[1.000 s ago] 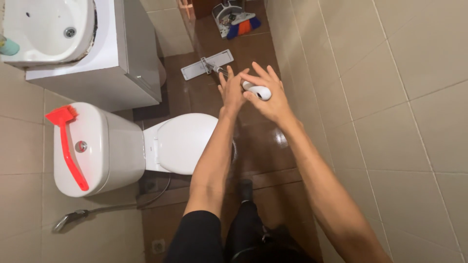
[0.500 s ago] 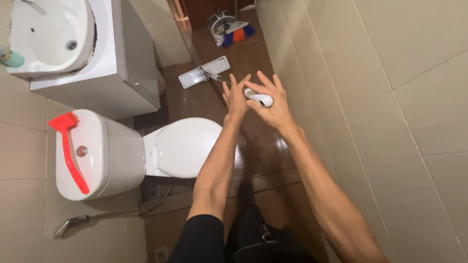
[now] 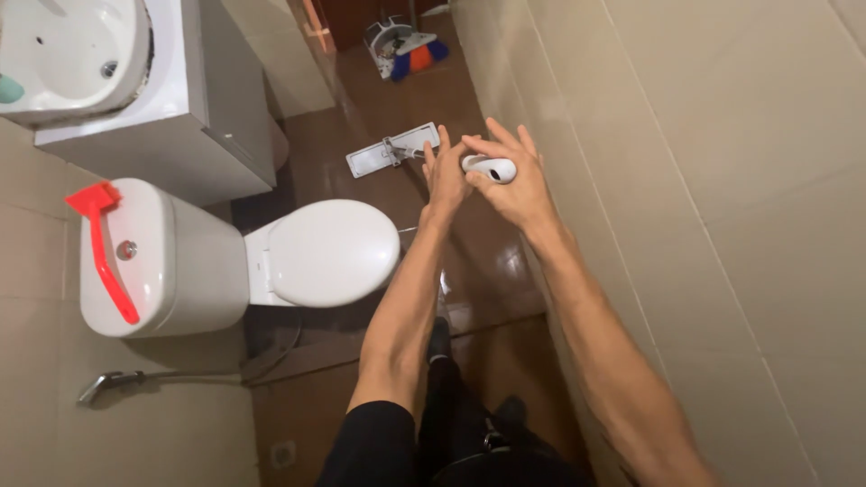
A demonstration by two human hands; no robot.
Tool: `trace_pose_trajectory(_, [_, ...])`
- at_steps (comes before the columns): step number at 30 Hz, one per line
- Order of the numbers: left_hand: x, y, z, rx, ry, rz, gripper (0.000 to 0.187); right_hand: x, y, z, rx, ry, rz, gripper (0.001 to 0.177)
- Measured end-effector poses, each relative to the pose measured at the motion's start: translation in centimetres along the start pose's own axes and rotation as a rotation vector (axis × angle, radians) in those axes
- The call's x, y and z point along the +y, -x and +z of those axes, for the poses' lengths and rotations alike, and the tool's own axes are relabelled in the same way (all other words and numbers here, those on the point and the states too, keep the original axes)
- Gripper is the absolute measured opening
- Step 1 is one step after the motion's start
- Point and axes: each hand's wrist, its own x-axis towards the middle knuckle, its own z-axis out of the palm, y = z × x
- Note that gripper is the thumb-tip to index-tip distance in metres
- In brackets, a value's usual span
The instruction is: The person cleans a bathroom floor with a flat mop, then pauses to extend the mop handle by twisting and pulling it before continuing to mop.
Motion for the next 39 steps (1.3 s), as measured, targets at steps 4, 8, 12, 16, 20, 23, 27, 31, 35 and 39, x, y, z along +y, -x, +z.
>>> trace_pose_trajectory(4, [1.8,3.4,2.3,-0.012,0.01,0.005,0.055,-0.1,3.9,-2.5,-0.032,0.034,0.019,0.047])
trace_pose_trajectory(8, [3.9,6.3,4.2,-0.009,-0.008,0.05,0.06,-0.8,7.2,-5.1,0.037,0.076,0.057,0.052])
trace_pose_trajectory(12, [6.2,8.5,6.0,0.003,0.013,0.097,0.049,-0.5,9.4,-7.8,0.018,0.035,0.049,0.048])
trace_pose_trajectory(16, [7.8,9.8,7.6,-0.008,-0.014,0.147,0.06,-2.1,11.0,-10.5,0.038,0.089,0.167,0.053])
trace_pose_trajectory(20, [9.1,11.0,9.6,0.012,-0.033,0.201,0.064,-1.9,12.6,-12.6,0.085,0.149,0.138,0.055])
trace_pose_trajectory(23, [9.0,11.4,11.2,0.041,-0.035,0.275,0.064,-2.1,13.3,-13.7,0.095,0.165,0.167,0.056])
trace_pose_trajectory(27, [11.1,12.3,10.7,0.013,0.005,0.228,0.059,-1.7,13.6,-14.1,0.129,0.151,0.156,0.055])
trace_pose_trajectory(31, [10.8,12.3,10.4,-0.005,-0.081,0.186,0.058,-1.2,13.7,-13.5,0.119,0.125,0.185,0.054])
trace_pose_trajectory(35, [9.9,11.4,10.5,0.016,-0.077,0.178,0.052,-1.7,12.8,-13.5,0.098,0.145,0.138,0.052])
trace_pose_trajectory(39, [11.1,10.6,9.7,-0.007,-0.066,0.158,0.055,-1.8,11.6,-13.5,0.135,0.188,0.176,0.052])
